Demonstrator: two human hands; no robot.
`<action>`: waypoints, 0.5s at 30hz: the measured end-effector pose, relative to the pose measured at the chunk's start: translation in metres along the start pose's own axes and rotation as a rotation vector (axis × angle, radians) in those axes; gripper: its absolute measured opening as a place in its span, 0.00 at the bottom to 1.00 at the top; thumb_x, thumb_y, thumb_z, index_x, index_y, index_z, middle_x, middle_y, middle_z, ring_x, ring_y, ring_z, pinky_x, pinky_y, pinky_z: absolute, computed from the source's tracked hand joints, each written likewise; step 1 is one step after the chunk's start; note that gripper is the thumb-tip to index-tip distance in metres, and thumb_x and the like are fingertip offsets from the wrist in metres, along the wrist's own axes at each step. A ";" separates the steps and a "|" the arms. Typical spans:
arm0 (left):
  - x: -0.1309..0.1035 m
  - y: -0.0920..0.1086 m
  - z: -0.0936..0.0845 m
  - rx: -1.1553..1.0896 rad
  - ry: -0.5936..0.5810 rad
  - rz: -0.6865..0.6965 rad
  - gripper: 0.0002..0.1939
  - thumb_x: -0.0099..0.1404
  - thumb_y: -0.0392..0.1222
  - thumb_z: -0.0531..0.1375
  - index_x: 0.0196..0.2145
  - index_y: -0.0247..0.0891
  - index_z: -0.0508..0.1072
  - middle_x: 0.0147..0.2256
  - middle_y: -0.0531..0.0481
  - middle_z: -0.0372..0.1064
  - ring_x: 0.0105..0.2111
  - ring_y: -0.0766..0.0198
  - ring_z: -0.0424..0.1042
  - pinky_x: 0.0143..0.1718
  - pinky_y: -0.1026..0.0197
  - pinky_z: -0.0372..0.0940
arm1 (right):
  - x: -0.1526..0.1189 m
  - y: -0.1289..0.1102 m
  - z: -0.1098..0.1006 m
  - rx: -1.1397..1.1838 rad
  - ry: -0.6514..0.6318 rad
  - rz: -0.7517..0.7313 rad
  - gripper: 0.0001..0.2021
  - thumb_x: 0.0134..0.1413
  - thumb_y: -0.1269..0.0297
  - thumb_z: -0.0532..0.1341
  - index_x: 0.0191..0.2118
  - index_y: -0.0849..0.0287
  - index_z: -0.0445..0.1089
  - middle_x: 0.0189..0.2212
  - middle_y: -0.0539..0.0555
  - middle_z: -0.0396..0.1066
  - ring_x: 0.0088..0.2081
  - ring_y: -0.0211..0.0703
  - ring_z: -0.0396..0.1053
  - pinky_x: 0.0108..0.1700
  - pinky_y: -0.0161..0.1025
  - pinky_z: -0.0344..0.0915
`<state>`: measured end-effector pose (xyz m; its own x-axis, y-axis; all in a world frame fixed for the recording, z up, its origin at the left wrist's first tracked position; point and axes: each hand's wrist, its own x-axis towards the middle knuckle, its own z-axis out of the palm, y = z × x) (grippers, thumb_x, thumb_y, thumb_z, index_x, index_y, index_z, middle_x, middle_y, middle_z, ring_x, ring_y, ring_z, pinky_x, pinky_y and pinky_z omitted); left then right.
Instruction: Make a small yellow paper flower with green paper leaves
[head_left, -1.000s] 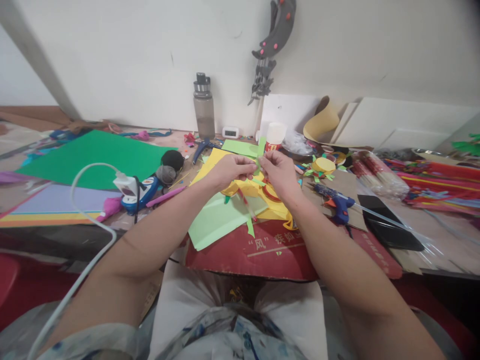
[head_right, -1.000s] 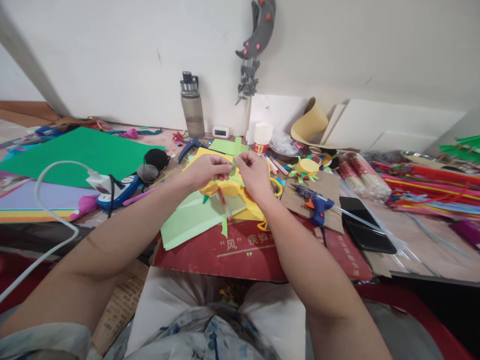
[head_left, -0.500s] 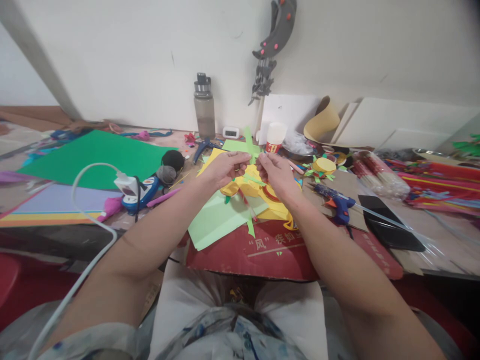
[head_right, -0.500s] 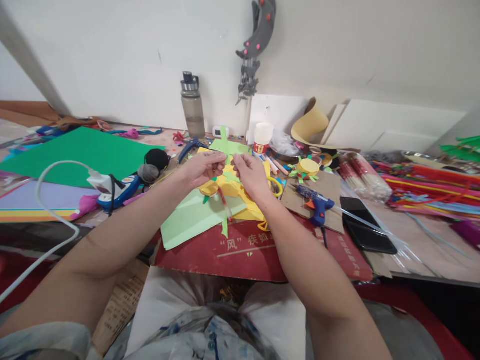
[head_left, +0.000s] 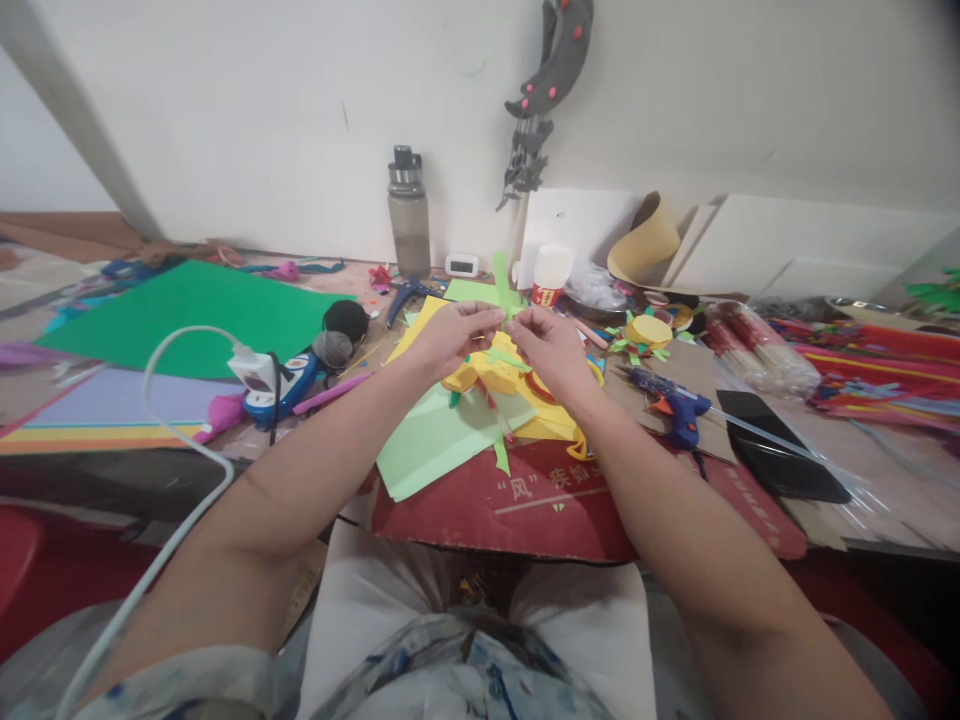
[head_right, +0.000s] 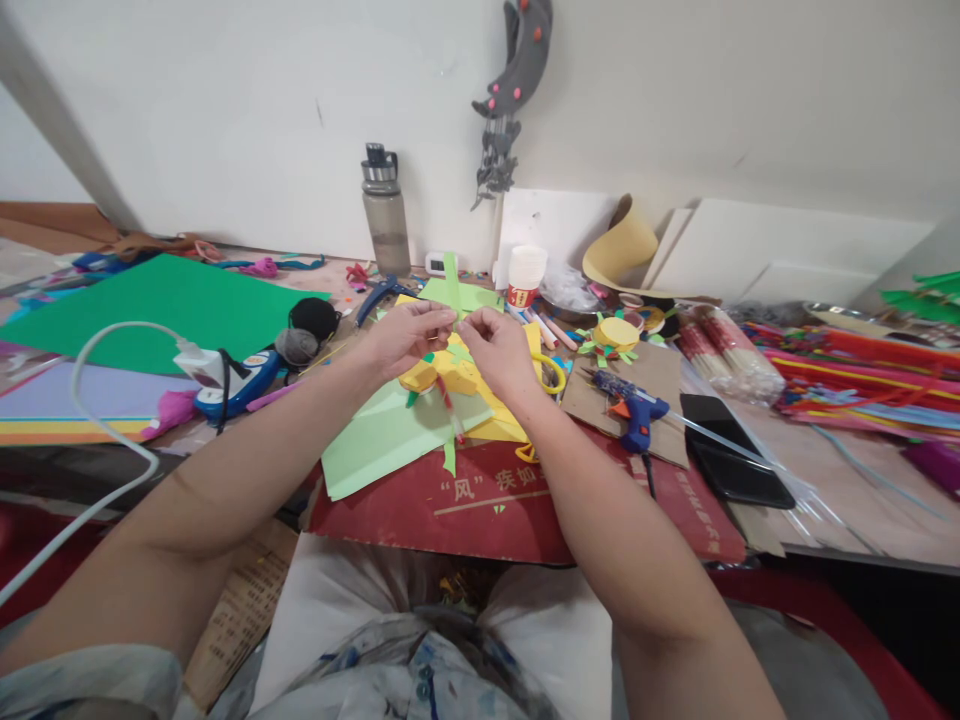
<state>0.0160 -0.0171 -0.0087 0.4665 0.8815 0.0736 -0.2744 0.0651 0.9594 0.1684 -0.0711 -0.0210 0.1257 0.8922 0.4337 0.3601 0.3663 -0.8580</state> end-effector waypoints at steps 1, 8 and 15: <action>0.000 0.000 0.000 -0.004 -0.012 0.011 0.13 0.51 0.39 0.73 0.26 0.32 0.73 0.23 0.56 0.66 0.23 0.76 0.64 0.29 0.68 0.62 | 0.000 0.000 0.000 0.000 0.002 -0.003 0.12 0.53 0.56 0.63 0.26 0.55 0.64 0.20 0.46 0.59 0.25 0.37 0.56 0.28 0.37 0.53; 0.001 -0.001 -0.003 -0.030 -0.064 0.051 0.16 0.51 0.41 0.74 0.25 0.32 0.72 0.22 0.56 0.65 0.22 0.76 0.64 0.26 0.69 0.60 | 0.000 0.002 0.001 0.032 -0.008 -0.003 0.13 0.52 0.54 0.63 0.25 0.55 0.63 0.20 0.46 0.58 0.25 0.37 0.55 0.27 0.37 0.53; 0.002 0.001 -0.004 -0.048 -0.072 0.038 0.17 0.50 0.43 0.75 0.26 0.31 0.72 0.23 0.55 0.67 0.22 0.75 0.65 0.26 0.69 0.62 | 0.001 0.003 0.001 0.119 -0.040 0.026 0.14 0.52 0.54 0.64 0.25 0.55 0.63 0.18 0.46 0.59 0.23 0.36 0.56 0.26 0.37 0.53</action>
<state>0.0131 -0.0137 -0.0086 0.5137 0.8480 0.1304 -0.3319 0.0562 0.9416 0.1682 -0.0691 -0.0233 0.0959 0.9106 0.4019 0.2449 0.3698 -0.8963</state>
